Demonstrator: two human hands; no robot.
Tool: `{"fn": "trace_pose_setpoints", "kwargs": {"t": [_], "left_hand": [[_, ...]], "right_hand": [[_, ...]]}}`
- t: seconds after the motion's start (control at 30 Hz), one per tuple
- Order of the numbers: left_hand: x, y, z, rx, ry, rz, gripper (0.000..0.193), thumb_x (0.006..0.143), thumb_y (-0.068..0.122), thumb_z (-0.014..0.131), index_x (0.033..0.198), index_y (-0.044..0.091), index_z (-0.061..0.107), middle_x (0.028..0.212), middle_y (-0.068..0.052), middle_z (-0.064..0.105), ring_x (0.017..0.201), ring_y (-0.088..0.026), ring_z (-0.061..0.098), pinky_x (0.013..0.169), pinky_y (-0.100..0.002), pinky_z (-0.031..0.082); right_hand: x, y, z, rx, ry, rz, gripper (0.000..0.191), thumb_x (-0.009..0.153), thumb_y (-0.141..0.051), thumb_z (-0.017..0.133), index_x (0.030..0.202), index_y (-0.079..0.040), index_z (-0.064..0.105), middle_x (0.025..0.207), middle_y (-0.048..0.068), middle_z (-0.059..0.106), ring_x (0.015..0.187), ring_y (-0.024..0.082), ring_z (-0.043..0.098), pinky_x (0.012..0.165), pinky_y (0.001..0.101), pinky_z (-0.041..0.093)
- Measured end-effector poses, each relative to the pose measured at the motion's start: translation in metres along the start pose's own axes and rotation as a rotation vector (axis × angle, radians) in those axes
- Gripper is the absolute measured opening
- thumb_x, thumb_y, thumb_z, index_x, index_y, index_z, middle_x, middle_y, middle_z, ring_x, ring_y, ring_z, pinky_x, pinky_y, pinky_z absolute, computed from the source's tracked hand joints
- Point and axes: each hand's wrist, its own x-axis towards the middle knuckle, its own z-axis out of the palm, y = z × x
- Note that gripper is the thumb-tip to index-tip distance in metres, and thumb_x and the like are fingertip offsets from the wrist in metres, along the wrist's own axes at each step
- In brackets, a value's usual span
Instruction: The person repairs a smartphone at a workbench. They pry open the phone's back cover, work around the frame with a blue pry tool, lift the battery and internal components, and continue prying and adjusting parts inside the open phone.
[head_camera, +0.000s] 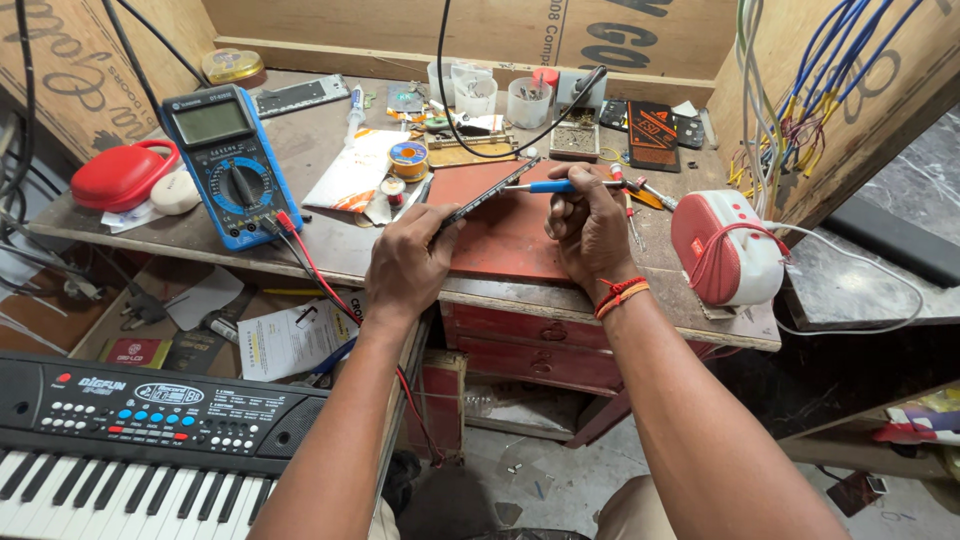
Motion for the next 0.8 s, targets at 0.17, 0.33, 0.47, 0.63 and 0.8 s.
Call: {"fn": "trace_pose_setpoints", "kwargs": {"t": [0.17,0.33,0.47,0.63,0.8], "left_hand": [[0.0009,0.0015,-0.0003,-0.004,-0.016,-0.024,0.017,0.095,0.019,0.070,0.108,0.008,0.074,0.099,-0.012,0.074,0.087,-0.036,0.071,0.075,-0.045,0.054],[0.0004,0.0025,-0.0005,0.000,-0.001,-0.014,0.017,0.095,0.018,0.071,0.107,0.007,0.075,0.100,-0.012,0.074,0.087,-0.036,0.071,0.075,-0.045,0.054],[0.0010,0.0019,0.0003,-0.006,-0.001,-0.012,0.016,0.094,0.017,0.071,0.107,0.007,0.074,0.100,-0.012,0.074,0.088,-0.036,0.071,0.075,-0.045,0.055],[0.0003,0.0009,0.0001,-0.009,0.002,-0.007,0.016,0.094,0.016,0.071,0.107,0.007,0.074,0.101,-0.012,0.074,0.089,-0.036,0.071,0.076,-0.045,0.055],[-0.0008,0.0004,-0.0008,-0.007,0.008,0.011,0.017,0.094,0.017,0.071,0.108,0.008,0.075,0.101,-0.013,0.074,0.090,-0.037,0.070,0.076,-0.045,0.055]], "right_hand": [[0.0003,0.0007,-0.0018,-0.005,-0.003,-0.004,0.020,0.101,-0.021,0.060,0.102,-0.002,0.068,0.067,0.005,0.062,0.051,0.013,0.056,0.047,0.0258,0.045],[0.0012,0.0036,-0.0049,0.024,-0.007,-0.008,0.019,0.099,-0.020,0.063,0.101,-0.002,0.069,0.070,0.005,0.061,0.054,0.012,0.056,0.048,0.0251,0.044],[0.0033,0.0053,-0.0073,0.026,-0.047,-0.026,0.019,0.100,-0.018,0.065,0.100,0.001,0.069,0.070,0.005,0.060,0.055,0.012,0.055,0.048,0.0252,0.044],[0.0029,0.0064,-0.0074,0.038,-0.049,-0.036,0.018,0.098,-0.017,0.065,0.100,0.000,0.068,0.070,0.005,0.060,0.053,0.012,0.054,0.048,0.0248,0.045],[0.0029,0.0063,-0.0061,0.047,-0.032,-0.018,0.017,0.099,-0.016,0.064,0.101,0.000,0.068,0.071,0.005,0.060,0.054,0.012,0.054,0.049,0.0254,0.045]]}}
